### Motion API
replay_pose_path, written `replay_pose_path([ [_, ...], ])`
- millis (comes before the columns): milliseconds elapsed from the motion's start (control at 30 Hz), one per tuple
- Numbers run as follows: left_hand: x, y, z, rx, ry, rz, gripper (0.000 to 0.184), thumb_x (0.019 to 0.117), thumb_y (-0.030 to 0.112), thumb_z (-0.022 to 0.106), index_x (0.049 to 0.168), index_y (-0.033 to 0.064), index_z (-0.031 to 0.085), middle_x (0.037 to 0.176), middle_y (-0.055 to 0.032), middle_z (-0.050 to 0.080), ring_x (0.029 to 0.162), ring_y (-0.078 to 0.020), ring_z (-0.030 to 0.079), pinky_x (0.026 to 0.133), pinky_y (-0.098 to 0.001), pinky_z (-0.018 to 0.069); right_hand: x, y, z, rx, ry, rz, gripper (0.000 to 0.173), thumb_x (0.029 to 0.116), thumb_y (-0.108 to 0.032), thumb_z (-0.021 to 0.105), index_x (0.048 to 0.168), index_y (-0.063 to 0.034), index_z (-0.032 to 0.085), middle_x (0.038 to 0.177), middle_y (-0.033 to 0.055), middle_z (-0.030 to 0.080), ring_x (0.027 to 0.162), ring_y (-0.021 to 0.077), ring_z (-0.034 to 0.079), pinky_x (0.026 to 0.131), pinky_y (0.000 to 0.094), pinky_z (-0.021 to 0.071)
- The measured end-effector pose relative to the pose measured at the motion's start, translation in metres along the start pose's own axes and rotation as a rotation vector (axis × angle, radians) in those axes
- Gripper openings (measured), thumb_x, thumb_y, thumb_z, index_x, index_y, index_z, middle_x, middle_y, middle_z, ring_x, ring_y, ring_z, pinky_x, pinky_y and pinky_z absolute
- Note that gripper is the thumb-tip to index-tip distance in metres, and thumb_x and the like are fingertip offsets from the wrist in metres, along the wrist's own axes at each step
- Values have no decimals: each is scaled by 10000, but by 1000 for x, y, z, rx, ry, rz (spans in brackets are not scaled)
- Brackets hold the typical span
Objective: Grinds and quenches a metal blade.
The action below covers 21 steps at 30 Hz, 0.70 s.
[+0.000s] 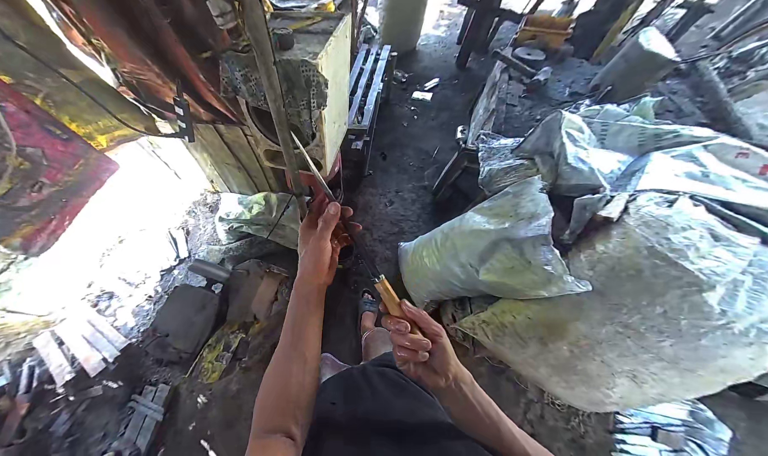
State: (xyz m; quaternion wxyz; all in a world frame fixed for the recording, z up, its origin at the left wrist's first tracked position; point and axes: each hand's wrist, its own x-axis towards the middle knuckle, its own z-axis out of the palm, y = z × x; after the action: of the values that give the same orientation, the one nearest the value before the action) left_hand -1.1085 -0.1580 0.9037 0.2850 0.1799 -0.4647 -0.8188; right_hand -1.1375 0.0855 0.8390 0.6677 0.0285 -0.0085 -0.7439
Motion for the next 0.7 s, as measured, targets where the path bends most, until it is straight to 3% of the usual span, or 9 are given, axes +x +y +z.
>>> replay_pose_path([
  [100,1,0,-8,-33,13,6,507,1006,251,658,1481,182,495,1036,-91,655,767,-191,679,686,-367,620,3,8,0,0,7,18,356,1056,-281,556,1289,-12,546,805,33,612,526,68,593,483,175,530],
  [267,-1,5,-22,-106,-52,14,486,1011,232,644,1475,158,519,1015,-84,660,770,-179,677,701,-359,619,7,12,-1,-51,26,31,358,1054,-290,566,1286,-18,549,797,31,605,515,61,581,472,171,523],
  [433,-8,10,-34,-106,-108,24,509,1019,269,634,1501,175,500,1098,-120,665,838,-224,700,737,-402,630,7,8,-3,-150,48,60,364,1049,-311,577,1278,-30,546,777,26,588,503,62,572,452,177,513],
  [533,-17,12,-45,-108,-184,38,569,1016,377,626,1531,195,467,1166,-138,669,891,-243,715,772,-414,632,3,4,-4,-204,50,97,366,1048,-338,578,1274,-52,555,755,8,582,486,43,553,436,162,488],
  [600,-19,14,-55,-109,-210,50,605,1031,482,564,1542,177,457,1207,-151,673,941,-254,720,804,-422,630,2,2,-4,-251,63,96,356,1042,-329,592,1279,-65,556,759,10,586,480,39,550,426,160,484],
  [700,-22,22,-65,-48,-115,69,583,1088,520,365,1548,169,435,1278,-162,665,967,-261,730,805,-409,630,3,1,-7,-404,109,47,338,1040,-320,598,1270,-78,550,759,22,581,470,49,542,409,175,481],
])
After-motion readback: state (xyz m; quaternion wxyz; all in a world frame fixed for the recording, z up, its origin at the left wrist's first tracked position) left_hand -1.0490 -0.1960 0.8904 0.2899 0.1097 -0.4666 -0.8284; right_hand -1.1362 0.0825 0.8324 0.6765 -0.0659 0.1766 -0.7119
